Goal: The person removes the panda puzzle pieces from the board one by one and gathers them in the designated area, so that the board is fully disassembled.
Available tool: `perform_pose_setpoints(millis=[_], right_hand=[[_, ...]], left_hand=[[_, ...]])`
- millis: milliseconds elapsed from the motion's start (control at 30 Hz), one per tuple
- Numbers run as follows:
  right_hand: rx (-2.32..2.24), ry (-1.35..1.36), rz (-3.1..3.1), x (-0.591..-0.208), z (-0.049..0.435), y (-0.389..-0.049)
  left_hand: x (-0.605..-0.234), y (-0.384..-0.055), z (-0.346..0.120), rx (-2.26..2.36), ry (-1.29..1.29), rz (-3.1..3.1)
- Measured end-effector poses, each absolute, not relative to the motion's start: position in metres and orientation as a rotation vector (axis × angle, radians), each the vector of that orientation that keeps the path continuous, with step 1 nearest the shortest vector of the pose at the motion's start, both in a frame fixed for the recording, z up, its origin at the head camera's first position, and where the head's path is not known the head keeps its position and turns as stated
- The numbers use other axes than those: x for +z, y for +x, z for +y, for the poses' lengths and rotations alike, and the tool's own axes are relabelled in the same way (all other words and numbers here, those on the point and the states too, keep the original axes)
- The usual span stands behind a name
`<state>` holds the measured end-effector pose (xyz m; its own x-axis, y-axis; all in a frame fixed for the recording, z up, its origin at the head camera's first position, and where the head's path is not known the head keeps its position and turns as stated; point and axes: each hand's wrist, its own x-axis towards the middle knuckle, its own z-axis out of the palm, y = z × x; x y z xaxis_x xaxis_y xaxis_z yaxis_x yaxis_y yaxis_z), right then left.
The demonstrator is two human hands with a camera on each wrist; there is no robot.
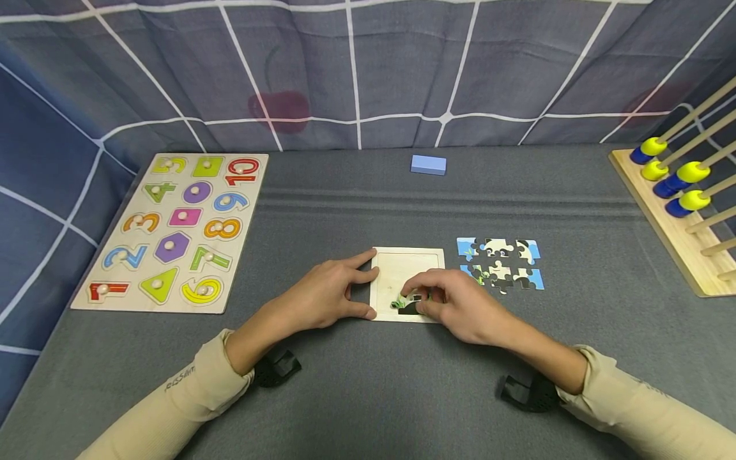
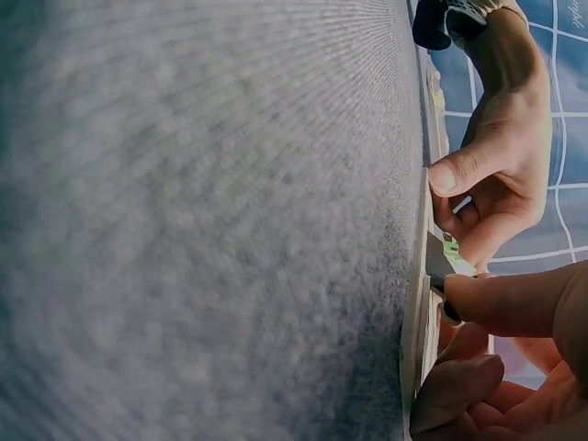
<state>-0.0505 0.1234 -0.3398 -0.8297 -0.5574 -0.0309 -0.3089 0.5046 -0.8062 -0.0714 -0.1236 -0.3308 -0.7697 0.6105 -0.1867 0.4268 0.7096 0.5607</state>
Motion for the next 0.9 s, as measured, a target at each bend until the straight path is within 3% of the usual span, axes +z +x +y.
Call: perform_pose_setpoints(millis=[900], right_hand=[[-1.475,-0.620,2.238,-0.3376,0.1322,-0.0519]], left_hand=[[-0.3294,-0.0705,-0.1234,0.688,0.795,2.564]])
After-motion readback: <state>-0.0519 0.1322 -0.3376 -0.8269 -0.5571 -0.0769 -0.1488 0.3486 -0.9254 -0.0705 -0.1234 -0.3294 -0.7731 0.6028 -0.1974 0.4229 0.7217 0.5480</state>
